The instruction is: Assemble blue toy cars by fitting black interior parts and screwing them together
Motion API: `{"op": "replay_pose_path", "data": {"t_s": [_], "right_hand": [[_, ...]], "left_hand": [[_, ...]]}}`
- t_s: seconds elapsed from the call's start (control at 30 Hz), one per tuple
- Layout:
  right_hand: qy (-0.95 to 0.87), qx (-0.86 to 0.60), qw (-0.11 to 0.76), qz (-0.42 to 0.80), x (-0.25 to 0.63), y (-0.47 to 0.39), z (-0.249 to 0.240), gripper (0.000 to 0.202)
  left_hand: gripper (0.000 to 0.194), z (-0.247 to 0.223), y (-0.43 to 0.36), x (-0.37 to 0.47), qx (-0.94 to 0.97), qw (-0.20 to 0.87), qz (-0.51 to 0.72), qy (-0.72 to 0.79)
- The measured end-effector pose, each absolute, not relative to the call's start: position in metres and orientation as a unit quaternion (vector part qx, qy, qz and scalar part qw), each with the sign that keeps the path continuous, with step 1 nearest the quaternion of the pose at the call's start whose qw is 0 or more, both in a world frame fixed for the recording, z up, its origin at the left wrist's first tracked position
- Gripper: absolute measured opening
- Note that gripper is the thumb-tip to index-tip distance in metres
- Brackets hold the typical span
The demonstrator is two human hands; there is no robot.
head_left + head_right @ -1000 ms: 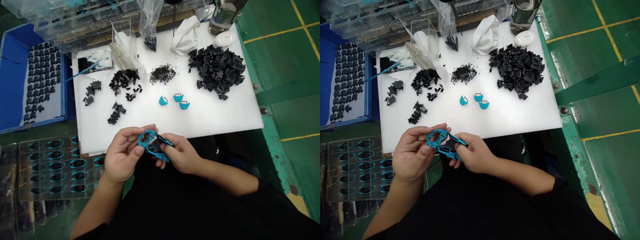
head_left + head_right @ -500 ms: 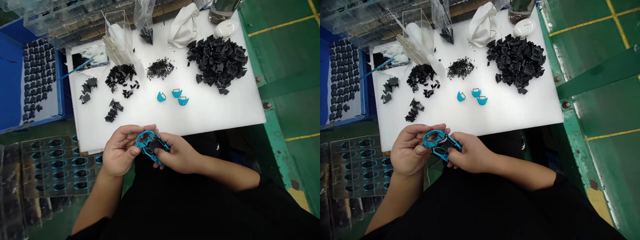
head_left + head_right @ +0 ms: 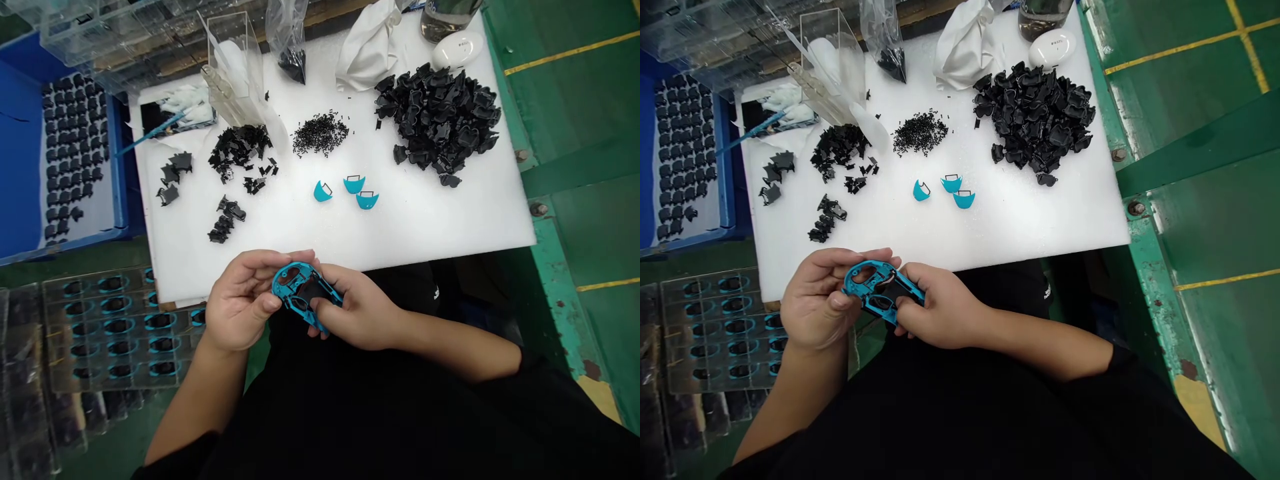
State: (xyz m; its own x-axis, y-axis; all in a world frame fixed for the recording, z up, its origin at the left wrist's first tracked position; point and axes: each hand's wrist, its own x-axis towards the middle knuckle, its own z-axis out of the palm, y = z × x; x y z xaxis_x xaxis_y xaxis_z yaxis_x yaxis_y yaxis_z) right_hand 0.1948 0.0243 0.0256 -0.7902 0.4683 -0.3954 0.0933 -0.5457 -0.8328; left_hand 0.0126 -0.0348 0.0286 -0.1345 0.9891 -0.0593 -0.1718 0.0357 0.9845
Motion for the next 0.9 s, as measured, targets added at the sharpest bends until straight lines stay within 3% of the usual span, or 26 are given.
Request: {"op": "replay_pose_path", "data": {"t_s": [0.33,0.57,0.9], "right_hand": [[-0.437,-0.315,0.115,0.835,0.191,0.026,0.024,0.011],[-0.369,-0.281,0.104,0.880,0.190,0.030,0.024,0.003],[-0.318,-0.246,0.147,0.904,0.189,0.029,0.019,0.017]], "left_hand": [[0.032,0.021,-0.032,0.010,0.397,0.531,0.566,0.489],[0.046,0.020,-0.019,0.009,0.391,0.548,0.561,0.482],[0.040,0.019,-0.006,0.010,0.429,0.568,0.556,0.429]]}}
